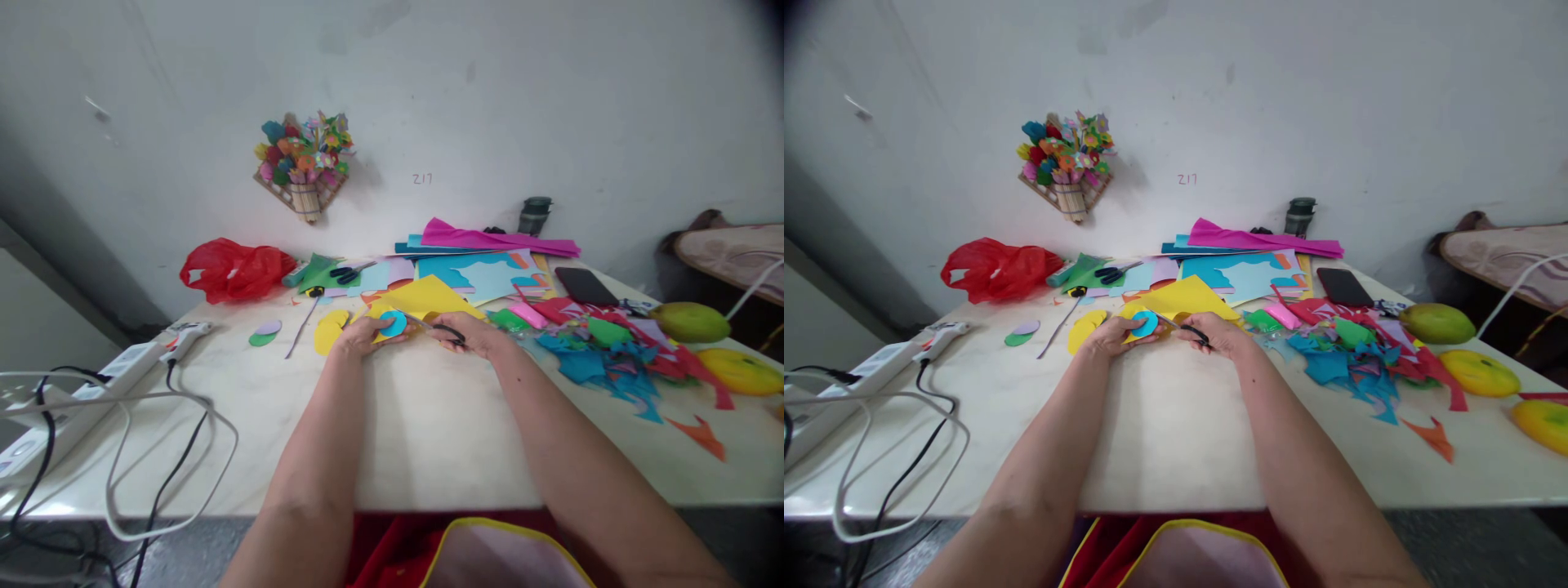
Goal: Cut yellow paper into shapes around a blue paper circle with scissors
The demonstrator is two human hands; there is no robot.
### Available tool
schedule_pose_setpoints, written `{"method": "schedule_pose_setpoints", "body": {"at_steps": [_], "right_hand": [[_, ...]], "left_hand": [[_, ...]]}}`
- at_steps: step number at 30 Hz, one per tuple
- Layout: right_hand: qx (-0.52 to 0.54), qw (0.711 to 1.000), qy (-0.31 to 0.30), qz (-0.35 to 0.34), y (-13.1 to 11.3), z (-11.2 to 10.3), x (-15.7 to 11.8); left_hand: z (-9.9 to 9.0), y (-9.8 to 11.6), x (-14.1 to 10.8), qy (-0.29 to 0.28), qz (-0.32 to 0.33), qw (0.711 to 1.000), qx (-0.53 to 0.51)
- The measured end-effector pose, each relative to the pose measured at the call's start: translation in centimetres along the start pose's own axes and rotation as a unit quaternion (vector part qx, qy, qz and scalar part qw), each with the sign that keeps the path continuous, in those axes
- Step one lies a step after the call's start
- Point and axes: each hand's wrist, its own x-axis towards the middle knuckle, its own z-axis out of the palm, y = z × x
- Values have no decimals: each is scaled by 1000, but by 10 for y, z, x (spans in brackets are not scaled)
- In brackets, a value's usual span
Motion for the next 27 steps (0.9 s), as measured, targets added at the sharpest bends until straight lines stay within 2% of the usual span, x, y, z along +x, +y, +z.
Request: {"method": "schedule_pose_setpoints", "body": {"at_steps": [9, 20, 27], "right_hand": [[-2, 1000, -2, 10, 5, -4, 4], [19, 999, -31, 12, 4, -6, 3], [19, 999, -31, 1, 7, -6, 5]], "left_hand": [[-11, -3, 8, -44, 2, 999, 1], [-9, -3, 5, -73, 17, 997, 30], [-7, -4, 7, -68, 19, 997, 27]]}}
